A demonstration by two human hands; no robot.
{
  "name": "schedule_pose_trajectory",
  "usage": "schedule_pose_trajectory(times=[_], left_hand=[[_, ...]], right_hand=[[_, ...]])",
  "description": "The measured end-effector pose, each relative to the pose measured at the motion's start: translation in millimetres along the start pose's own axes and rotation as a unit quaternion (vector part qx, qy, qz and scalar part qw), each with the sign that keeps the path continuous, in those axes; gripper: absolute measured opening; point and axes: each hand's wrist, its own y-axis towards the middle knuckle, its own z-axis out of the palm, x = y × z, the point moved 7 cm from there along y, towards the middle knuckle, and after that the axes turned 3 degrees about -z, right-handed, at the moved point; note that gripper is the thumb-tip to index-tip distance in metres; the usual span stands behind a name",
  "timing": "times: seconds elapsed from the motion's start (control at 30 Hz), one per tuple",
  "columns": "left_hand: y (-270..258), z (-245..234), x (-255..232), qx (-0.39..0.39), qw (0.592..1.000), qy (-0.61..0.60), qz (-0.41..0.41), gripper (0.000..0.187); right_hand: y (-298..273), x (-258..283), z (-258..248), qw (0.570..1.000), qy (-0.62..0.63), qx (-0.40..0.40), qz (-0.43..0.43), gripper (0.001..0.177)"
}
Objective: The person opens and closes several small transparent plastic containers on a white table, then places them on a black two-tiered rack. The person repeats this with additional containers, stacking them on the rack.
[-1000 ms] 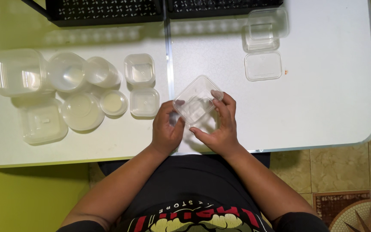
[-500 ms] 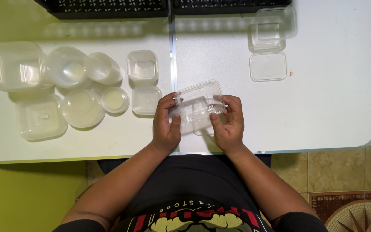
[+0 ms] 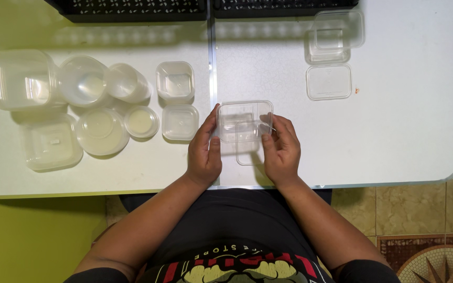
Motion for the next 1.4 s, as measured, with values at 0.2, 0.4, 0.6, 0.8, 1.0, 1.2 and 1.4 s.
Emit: schedule_pose_trajectory(times=[0.2, 0.4, 0.6, 0.8, 1.0, 1.2, 1.4], left_hand=[[-0.2, -3.5, -10.6, -0.013, 1.0, 0.004, 0.026, 0.05], [-4.6, -0.4, -21.1, -0.014, 0.993, 0.079, 0.092, 0.038], [1.9, 4.2, -30.7, -0.01, 0.994, 0.045, 0.095, 0.034], [17.8, 15.2, -43.9, -0.005, 0.996, 0.029, 0.086, 0.028], [57.7, 41.7, -60.5, -0.008, 0.996, 0.047, 0.07, 0.026], [109.0, 81.9, -77.9, 0.036, 0.991, 0.103, 0.076, 0.039], [154.4, 112.9, -78.7, 0.056, 0.982, 0.161, 0.086, 0.054]], right_hand=[[0.5, 4.6, -3.7, 0.999, -0.038, -0.004, -0.021, 0.035], [2.3, -11.6, -9.0, 0.991, 0.102, -0.051, 0.07, 0.032], [0.6, -22.2, -21.4, 0.982, 0.131, -0.098, 0.099, 0.031], [9.0, -18.4, -39.0, 0.977, 0.175, -0.111, 0.056, 0.016], [38.0, -22.4, -68.4, 0.974, 0.143, -0.15, 0.088, 0.02], [82.5, -15.5, -107.4, 0.985, 0.055, -0.165, 0.002, 0.035], [111.9, -14.3, -134.3, 0.983, -0.031, -0.183, -0.009, 0.039]])
